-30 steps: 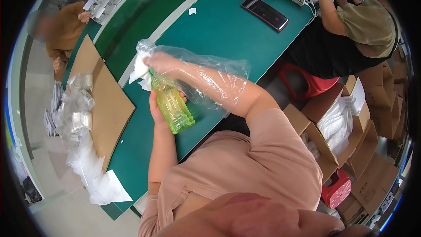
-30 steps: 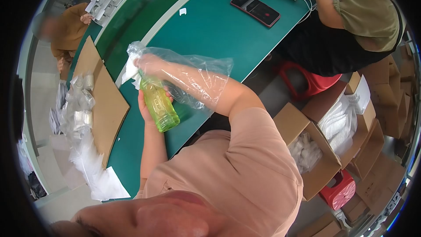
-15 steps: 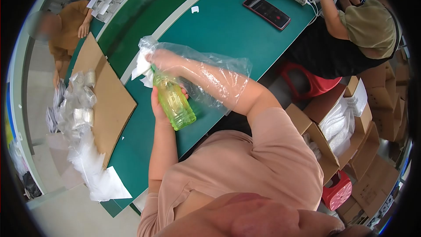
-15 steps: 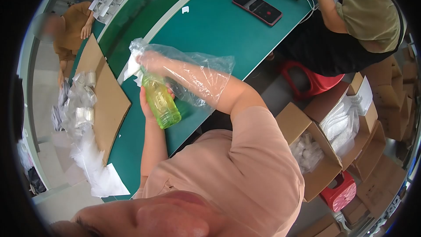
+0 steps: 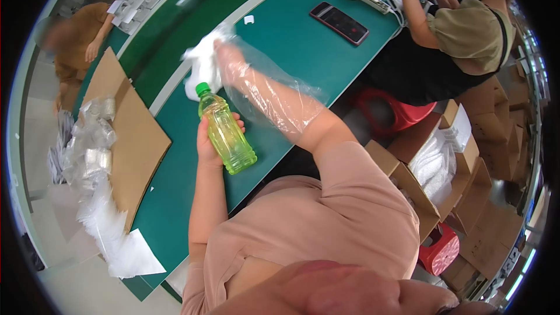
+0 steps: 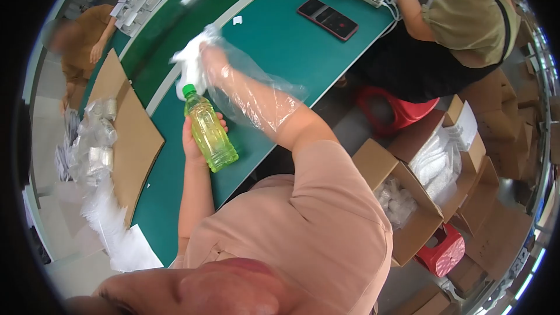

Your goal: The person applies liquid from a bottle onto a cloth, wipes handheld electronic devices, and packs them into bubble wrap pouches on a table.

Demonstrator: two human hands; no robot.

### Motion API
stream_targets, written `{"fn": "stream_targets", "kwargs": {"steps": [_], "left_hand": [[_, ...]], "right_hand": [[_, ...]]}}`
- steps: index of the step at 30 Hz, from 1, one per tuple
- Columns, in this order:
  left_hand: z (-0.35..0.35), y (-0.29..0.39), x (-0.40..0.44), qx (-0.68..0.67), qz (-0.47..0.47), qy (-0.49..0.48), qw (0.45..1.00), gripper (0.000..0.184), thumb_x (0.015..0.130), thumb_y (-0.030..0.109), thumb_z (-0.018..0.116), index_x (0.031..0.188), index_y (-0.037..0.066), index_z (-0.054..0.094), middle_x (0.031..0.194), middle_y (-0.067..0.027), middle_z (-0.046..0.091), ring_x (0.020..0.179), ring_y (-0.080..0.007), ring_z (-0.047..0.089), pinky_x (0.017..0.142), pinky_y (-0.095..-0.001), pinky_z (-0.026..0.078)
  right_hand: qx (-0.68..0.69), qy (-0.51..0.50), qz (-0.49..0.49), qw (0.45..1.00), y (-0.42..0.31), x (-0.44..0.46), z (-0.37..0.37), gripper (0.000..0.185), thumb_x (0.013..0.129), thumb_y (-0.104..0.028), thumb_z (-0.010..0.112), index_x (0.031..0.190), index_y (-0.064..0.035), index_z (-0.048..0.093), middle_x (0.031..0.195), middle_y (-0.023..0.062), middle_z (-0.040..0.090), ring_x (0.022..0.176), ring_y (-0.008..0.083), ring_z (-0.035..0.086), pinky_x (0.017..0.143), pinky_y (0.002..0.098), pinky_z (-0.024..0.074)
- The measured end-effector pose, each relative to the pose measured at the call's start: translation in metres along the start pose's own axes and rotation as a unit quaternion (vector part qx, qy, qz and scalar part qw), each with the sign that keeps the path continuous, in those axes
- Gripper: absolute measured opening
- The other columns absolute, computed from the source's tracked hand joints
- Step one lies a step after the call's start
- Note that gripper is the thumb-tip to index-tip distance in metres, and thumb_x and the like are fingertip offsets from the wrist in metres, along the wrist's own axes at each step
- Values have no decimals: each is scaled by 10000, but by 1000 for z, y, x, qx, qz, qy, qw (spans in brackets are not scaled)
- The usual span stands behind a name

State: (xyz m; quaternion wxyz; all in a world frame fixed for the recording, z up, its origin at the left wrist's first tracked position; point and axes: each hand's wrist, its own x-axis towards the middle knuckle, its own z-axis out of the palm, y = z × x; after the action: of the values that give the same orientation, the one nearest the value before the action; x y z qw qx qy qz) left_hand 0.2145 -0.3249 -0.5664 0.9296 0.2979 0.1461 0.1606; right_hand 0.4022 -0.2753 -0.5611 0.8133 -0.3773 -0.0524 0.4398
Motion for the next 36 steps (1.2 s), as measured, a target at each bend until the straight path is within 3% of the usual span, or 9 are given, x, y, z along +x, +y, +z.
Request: {"fn": "stream_targets", "kwargs": {"steps": [5, 10, 13, 18, 21, 25, 26, 28, 36], "left_hand": [[0, -7, -2, 78, 17, 10, 997, 555, 893, 460, 362, 1158, -18, 459, 1023, -182, 569, 888, -286, 589, 796, -403, 489], [11, 1, -18, 144, 101, 60, 983, 487, 900, 394, 397, 1154, -17, 456, 1030, -185, 566, 924, -290, 582, 832, -409, 466], [16, 33, -61, 251, 267, 143, 920, 395, 887, 234, 444, 1203, 5, 386, 1062, -201, 545, 945, -308, 577, 819, -417, 471], [-17, 84, -175, 427, 440, 378, 694, 505, 809, 67, 539, 1267, -1, 337, 1125, -131, 504, 929, -218, 551, 827, -349, 466], [-49, 106, -243, 476, 437, 491, 584, 587, 797, 193, 655, 1250, -24, 351, 1143, -153, 491, 992, -235, 532, 829, -360, 470], [-50, 118, -306, 530, 341, 719, 295, 700, 692, 340, 755, 1132, -89, 419, 1104, -225, 512, 945, -310, 565, 799, -383, 490], [-71, 119, -322, 529, 337, 721, 293, 700, 692, 340, 755, 1132, -89, 419, 1104, -225, 512, 945, -310, 565, 799, -383, 490], [-128, 126, -346, 461, 385, 791, 118, 756, 646, 362, 786, 1084, -118, 400, 1045, -250, 517, 905, -325, 580, 767, -401, 500], [-160, 147, -351, 458, 463, 750, 116, 804, 610, 327, 820, 1089, -74, 314, 986, -213, 515, 876, -311, 581, 735, -387, 508]], "right_hand": [[241, 53, -136, 960, -45, 35, -41, 313, 915, -315, 415, 1075, -58, 494, 994, 110, 573, 884, 228, 553, 813, 361, 448], [135, 30, -60, 989, -11, 41, -34, 301, 895, -282, 481, 1052, -30, 532, 963, 94, 591, 861, 206, 557, 787, 329, 445], [35, 19, -68, 997, -14, 1, -17, 362, 883, -307, 518, 1070, 3, 530, 961, 102, 591, 834, 202, 553, 773, 333, 442], [82, -5, -46, 996, -10, 19, -24, 321, 880, -293, 513, 1031, -11, 542, 927, 98, 599, 800, 214, 563, 745, 338, 446], [67, 21, -16, 997, -13, 15, -21, 322, 874, -301, 521, 1016, -14, 549, 913, 99, 602, 784, 219, 563, 737, 339, 445], [53, 19, -23, 998, -9, 19, -17, 315, 870, -293, 525, 1002, -9, 554, 905, 110, 602, 788, 220, 565, 730, 339, 443], [42, 19, -26, 999, -9, 17, -16, 314, 868, -291, 527, 999, -7, 555, 908, 116, 602, 791, 221, 566, 730, 340, 443], [22, 25, -26, 999, -9, 14, -15, 317, 868, -291, 527, 1001, -4, 554, 917, 118, 602, 796, 221, 567, 731, 340, 442], [-14, 46, -19, 999, -23, -7, -7, 338, 869, -291, 528, 1028, 6, 547, 937, 119, 599, 817, 215, 563, 752, 324, 437]]}}
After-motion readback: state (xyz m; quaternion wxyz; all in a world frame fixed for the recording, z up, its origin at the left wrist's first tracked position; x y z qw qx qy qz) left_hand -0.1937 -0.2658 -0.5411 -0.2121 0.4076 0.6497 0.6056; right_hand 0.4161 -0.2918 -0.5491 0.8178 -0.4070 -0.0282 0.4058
